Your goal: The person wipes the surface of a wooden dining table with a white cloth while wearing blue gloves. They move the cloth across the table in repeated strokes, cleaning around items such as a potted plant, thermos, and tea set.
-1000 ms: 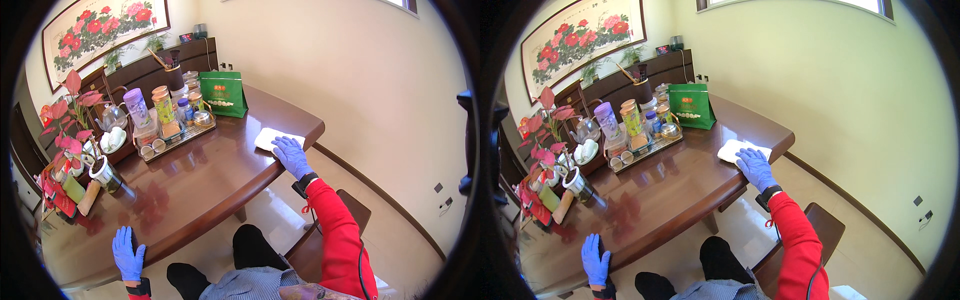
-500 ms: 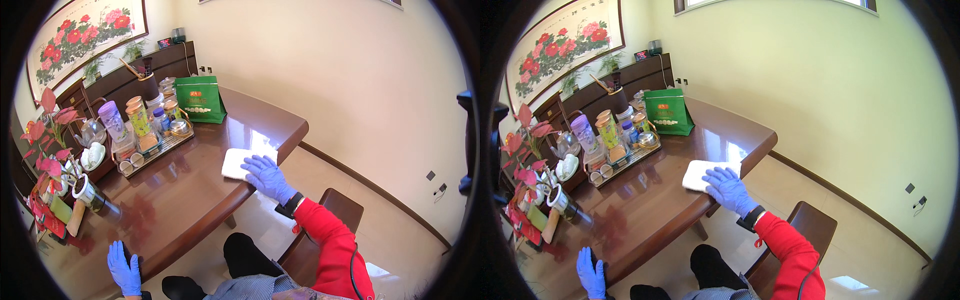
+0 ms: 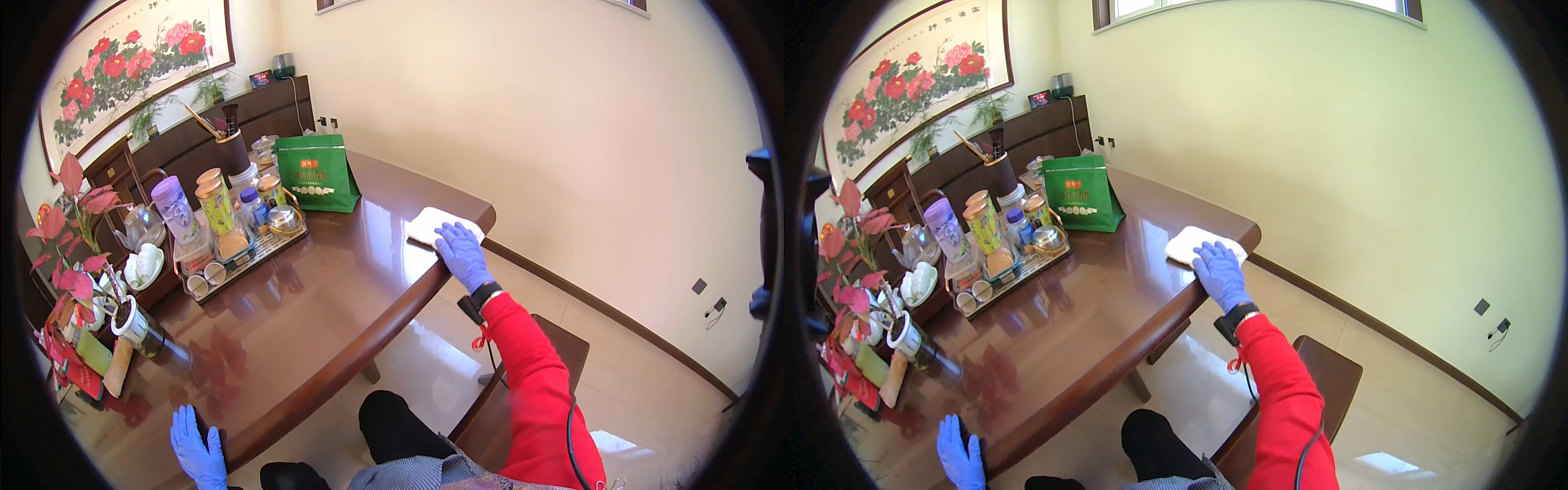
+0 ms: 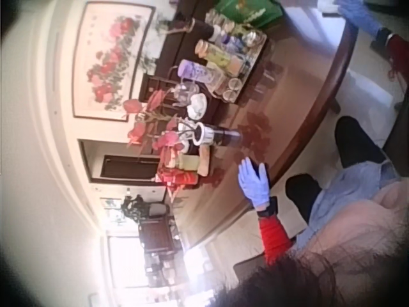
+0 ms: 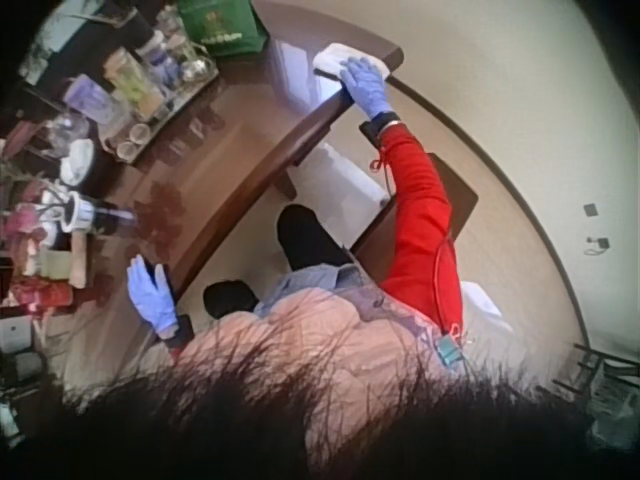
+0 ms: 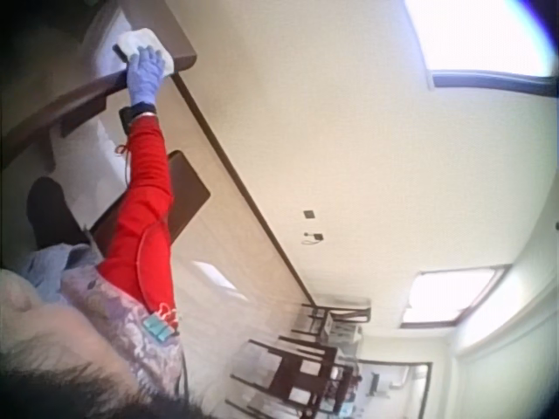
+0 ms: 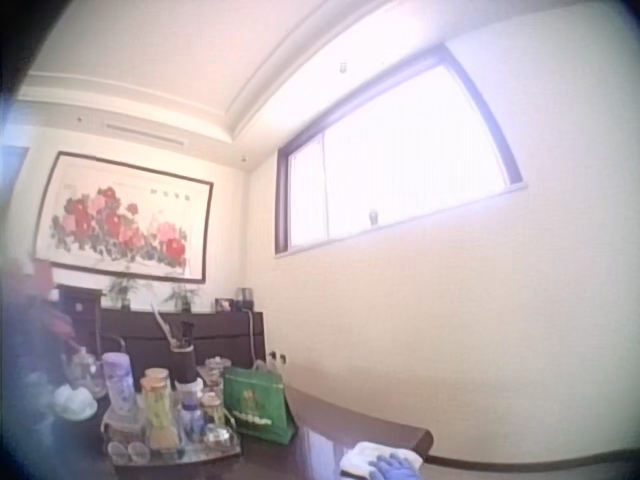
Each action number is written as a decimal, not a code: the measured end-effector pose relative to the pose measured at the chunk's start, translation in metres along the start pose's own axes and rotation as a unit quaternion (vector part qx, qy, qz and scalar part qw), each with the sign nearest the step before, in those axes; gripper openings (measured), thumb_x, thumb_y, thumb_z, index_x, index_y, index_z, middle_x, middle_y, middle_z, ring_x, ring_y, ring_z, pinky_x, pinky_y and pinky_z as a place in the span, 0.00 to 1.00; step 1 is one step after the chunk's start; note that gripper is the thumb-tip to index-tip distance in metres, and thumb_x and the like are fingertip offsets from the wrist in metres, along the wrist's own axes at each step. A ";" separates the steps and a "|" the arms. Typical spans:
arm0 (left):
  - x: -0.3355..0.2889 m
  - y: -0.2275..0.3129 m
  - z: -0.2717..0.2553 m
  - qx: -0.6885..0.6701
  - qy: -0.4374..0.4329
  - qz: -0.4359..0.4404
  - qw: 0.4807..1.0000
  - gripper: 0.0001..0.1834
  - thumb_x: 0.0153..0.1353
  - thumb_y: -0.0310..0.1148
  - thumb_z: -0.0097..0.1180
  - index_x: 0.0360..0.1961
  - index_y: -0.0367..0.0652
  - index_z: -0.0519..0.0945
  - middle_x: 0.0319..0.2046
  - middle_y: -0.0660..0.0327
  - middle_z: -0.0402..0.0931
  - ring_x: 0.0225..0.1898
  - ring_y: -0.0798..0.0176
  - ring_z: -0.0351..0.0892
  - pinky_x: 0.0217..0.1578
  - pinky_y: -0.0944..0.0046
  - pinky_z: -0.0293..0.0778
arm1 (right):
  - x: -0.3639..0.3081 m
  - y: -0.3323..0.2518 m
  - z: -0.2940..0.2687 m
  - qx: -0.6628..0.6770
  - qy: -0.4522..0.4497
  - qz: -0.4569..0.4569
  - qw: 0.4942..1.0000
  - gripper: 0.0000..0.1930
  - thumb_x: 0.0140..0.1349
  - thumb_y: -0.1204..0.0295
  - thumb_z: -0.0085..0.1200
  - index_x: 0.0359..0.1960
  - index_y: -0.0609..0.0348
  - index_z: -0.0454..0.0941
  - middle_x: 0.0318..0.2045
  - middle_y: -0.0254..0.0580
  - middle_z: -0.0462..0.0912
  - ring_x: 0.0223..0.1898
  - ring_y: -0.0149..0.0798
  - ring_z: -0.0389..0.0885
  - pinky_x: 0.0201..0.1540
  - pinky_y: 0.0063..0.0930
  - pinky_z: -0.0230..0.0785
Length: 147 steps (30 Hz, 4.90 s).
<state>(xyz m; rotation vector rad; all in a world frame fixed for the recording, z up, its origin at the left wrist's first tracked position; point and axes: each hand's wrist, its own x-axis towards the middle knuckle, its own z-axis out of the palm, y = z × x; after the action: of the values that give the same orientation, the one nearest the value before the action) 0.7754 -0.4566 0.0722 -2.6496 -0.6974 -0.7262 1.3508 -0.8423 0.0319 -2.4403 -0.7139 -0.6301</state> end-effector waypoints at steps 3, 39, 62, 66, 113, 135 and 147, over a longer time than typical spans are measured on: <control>-0.001 0.000 0.000 0.002 -0.006 -0.001 1.000 0.30 0.76 0.50 0.57 0.70 0.41 0.78 0.64 0.46 0.80 0.66 0.41 0.78 0.67 0.46 0.72 | -0.027 -0.018 0.002 0.042 0.014 -0.032 0.999 0.22 0.77 0.55 0.49 0.64 0.49 0.82 0.70 0.48 0.77 0.75 0.61 0.66 0.78 0.53 0.53; 0.006 0.005 -0.009 -0.054 -0.063 -0.022 0.996 0.29 0.77 0.45 0.57 0.70 0.35 0.76 0.67 0.41 0.77 0.68 0.37 0.74 0.72 0.46 0.66 | 0.061 0.111 0.018 0.023 0.083 0.144 0.986 0.25 0.71 0.54 0.54 0.63 0.55 0.82 0.68 0.58 0.77 0.73 0.60 0.68 0.78 0.49 0.56; 0.010 0.007 -0.011 -0.046 -0.070 -0.020 0.996 0.28 0.76 0.40 0.60 0.70 0.36 0.78 0.68 0.45 0.77 0.69 0.41 0.75 0.72 0.48 0.67 | 0.087 0.151 0.003 0.050 0.053 0.121 0.990 0.24 0.70 0.56 0.57 0.62 0.57 0.82 0.65 0.59 0.79 0.68 0.61 0.75 0.74 0.48 0.65; 0.018 0.006 -0.015 -0.049 -0.095 -0.032 0.994 0.29 0.76 0.42 0.60 0.71 0.37 0.77 0.68 0.45 0.77 0.70 0.40 0.73 0.73 0.46 0.66 | 0.082 0.156 -0.004 0.073 0.029 0.119 0.990 0.23 0.72 0.58 0.56 0.63 0.57 0.81 0.64 0.59 0.79 0.69 0.60 0.74 0.74 0.45 0.65; 0.064 0.154 0.029 -0.074 -0.020 -0.055 0.996 0.34 0.73 0.54 0.57 0.71 0.43 0.75 0.69 0.49 0.76 0.72 0.40 0.69 0.74 0.40 0.60 | 0.056 -0.090 0.003 0.066 -0.315 -0.338 0.884 0.27 0.77 0.56 0.48 0.75 0.45 0.72 0.76 0.54 0.69 0.77 0.58 0.65 0.80 0.45 0.56; 0.067 0.157 0.018 -0.091 -0.045 -0.086 0.991 0.34 0.72 0.54 0.56 0.72 0.45 0.76 0.70 0.51 0.75 0.72 0.43 0.70 0.76 0.42 0.58 | 0.162 -0.040 0.041 -0.047 -0.363 -0.189 0.911 0.31 0.77 0.53 0.46 0.79 0.44 0.66 0.81 0.50 0.61 0.81 0.54 0.58 0.82 0.42 0.50; 0.068 0.158 0.015 -0.103 -0.056 -0.090 0.989 0.34 0.74 0.55 0.53 0.72 0.44 0.76 0.70 0.50 0.75 0.73 0.42 0.69 0.76 0.42 0.58 | 0.172 0.064 0.027 -0.082 -0.282 -0.034 0.955 0.31 0.76 0.50 0.43 0.78 0.42 0.69 0.80 0.51 0.64 0.80 0.54 0.61 0.82 0.44 0.51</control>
<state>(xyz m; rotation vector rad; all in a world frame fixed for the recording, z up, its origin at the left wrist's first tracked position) 0.9160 -0.5575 0.0714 -2.8597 -0.9491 -0.7349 1.5264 -0.8126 0.0852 -2.7860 -0.9994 0.0037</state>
